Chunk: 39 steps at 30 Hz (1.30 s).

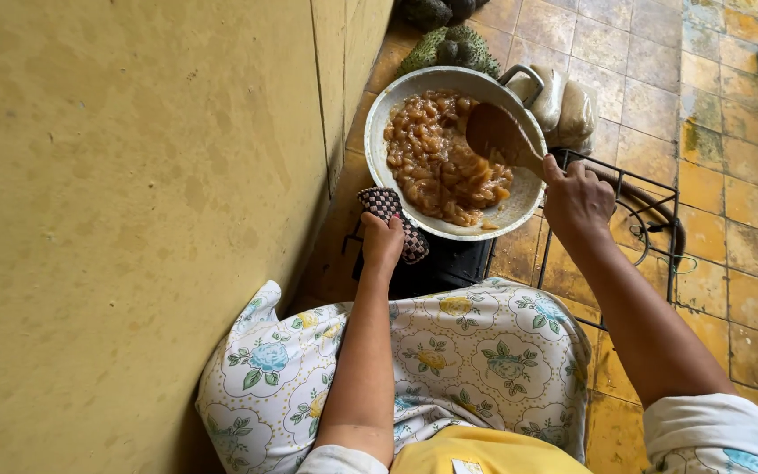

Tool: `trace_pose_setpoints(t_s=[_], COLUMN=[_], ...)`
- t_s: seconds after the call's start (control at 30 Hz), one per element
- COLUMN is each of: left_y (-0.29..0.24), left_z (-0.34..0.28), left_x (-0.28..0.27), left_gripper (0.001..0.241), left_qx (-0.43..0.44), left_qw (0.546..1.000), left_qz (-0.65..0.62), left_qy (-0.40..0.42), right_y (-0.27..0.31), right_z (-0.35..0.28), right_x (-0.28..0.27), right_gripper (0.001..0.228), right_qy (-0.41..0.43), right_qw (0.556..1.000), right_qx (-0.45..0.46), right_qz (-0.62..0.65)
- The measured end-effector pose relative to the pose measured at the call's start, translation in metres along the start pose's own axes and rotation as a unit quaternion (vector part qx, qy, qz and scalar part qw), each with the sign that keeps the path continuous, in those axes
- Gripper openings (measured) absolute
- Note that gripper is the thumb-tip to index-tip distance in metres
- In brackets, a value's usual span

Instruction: Stirring a thick brown mixture in a pan on a stove using a wooden spoon

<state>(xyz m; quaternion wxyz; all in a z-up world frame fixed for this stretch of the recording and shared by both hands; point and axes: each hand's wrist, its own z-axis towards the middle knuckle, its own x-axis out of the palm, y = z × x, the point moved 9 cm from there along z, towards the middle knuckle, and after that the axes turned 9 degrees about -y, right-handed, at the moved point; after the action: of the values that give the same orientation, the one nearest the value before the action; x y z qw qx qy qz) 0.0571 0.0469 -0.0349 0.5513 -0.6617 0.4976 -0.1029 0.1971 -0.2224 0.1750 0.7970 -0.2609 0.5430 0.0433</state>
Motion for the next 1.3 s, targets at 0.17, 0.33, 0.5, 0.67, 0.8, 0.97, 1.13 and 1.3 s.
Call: trace_pose_setpoints(t_s=[0.17,0.33,0.5,0.67,0.8,0.97,1.13,1.3], left_y=[0.015,0.019,0.007,0.014,0.009,0.013,0.021,0.007], left_z=[0.014,0.016,-0.004,0.011,0.001,0.014,0.02,0.004], left_x=[0.009,0.011,0.0,0.002,0.0,0.006,0.011,0.0], left_gripper=[0.054,0.053,0.055,0.059,0.058,0.047,0.044,0.053], left_qx=[0.001,0.007,0.008,0.016,0.012,-0.001,0.0,-0.006], left_qw=[1.0,1.0,1.0,0.999,0.998,0.999,0.997,0.998], left_qz=[-0.002,0.0,0.005,0.043,0.058,0.044,0.07,0.056], left_qy=[-0.015,-0.021,-0.015,-0.024,-0.028,-0.028,-0.032,-0.013], right_y=[0.007,0.018,0.009,0.003,-0.022,-0.04,-0.04,-0.023], right_z=[-0.002,-0.004,-0.012,-0.033,-0.053,-0.131,-0.186,-0.229], right_x=[-0.018,-0.035,0.025,0.037,-0.065,-0.265,-0.334,-0.331], right_gripper=[0.053,0.057,0.056,0.069,0.026,0.022,0.023,0.029], right_qy=[-0.01,-0.015,0.124,0.17,-0.018,0.094,0.137,0.154], right_qw=[1.0,0.999,0.965,0.904,0.549,0.162,0.185,0.219], right_qx=[0.004,0.017,0.111,0.125,0.143,-0.182,-0.231,-0.291], right_qz=[-0.001,0.038,0.204,0.372,0.823,0.965,0.945,0.918])
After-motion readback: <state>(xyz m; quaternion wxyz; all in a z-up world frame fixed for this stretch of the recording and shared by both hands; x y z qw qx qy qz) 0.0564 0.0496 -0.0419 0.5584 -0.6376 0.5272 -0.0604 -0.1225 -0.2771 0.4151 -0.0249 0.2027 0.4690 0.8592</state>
